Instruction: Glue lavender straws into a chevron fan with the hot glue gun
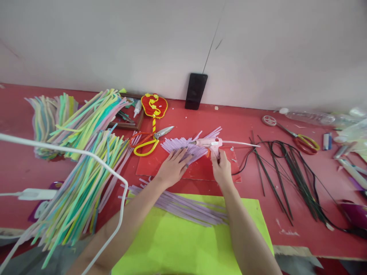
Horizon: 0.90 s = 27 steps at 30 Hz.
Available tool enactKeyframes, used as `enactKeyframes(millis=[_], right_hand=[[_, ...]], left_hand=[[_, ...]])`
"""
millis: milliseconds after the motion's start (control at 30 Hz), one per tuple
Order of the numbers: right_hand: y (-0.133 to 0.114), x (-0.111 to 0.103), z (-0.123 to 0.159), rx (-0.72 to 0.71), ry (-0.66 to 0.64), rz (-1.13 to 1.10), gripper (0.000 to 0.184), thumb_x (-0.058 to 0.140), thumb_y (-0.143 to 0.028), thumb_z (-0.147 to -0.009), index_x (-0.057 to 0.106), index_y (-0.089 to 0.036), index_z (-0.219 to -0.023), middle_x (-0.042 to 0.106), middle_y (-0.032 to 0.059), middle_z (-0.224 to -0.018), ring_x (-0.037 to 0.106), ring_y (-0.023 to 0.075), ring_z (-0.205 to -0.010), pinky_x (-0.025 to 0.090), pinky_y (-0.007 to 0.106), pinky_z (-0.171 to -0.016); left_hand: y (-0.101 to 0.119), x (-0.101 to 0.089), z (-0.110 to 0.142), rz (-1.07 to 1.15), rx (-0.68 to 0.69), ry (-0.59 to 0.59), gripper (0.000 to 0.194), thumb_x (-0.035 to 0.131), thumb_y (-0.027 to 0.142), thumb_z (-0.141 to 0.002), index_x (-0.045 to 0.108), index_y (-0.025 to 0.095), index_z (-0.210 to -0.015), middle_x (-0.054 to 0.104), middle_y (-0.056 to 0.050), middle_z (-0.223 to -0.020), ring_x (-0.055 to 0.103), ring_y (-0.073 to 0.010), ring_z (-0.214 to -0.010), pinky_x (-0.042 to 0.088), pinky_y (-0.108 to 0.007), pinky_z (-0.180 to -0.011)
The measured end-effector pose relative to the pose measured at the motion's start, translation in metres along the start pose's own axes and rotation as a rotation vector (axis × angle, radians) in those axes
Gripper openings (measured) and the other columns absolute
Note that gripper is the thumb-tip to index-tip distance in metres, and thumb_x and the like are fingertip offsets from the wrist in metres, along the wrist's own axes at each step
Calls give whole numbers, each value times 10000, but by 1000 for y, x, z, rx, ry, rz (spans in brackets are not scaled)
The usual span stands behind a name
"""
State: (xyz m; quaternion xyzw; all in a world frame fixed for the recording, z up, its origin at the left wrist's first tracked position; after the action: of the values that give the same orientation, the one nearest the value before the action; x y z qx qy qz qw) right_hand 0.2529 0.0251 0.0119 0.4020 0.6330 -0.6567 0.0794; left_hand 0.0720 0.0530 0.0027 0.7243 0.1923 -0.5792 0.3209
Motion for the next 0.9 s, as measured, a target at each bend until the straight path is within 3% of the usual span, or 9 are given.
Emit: enactKeyframes(millis=[333,667,900], right_hand=[[3,2,0,-6,-17,-39,430,399,-545,-873,542,-169,-1023,530,-9,-654,487,143,-550,386,262,-573],[9,12,-6,-27,-24,28,504,374,-565,-865,553,-145,-1076,631,105,-854,552,202,-704,431,324,-688],[5,7,-4,-19,3,4,491,372,-563,-872,543,-151,-1078,615,80,-833,544,192,-692,423,308,-667]], left_hand=[[0,0,0,-4,6,0,442,363,238,-957,402,243,-1397,349,-92,-1500,297,-251,-1394,263,-454,-1133],[1,-2,0,-23,20,-22,436,365,240,-958,416,250,-1391,322,-104,-1512,300,-273,-1391,259,-469,-1130],[1,-3,0,-24,22,-14,434,367,241,-958,411,254,-1390,335,-102,-1505,295,-258,-1394,267,-464,-1125]])
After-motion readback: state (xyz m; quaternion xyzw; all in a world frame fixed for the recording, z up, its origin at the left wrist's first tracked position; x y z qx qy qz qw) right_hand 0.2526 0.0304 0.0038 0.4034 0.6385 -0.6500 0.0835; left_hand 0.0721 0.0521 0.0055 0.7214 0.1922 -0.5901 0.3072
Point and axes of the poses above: each hand's wrist, its own z-axis away from the middle knuckle, its own x-axis out of the palm, y = z × x, the point moved 7 cm from there along -z, towards the middle knuckle
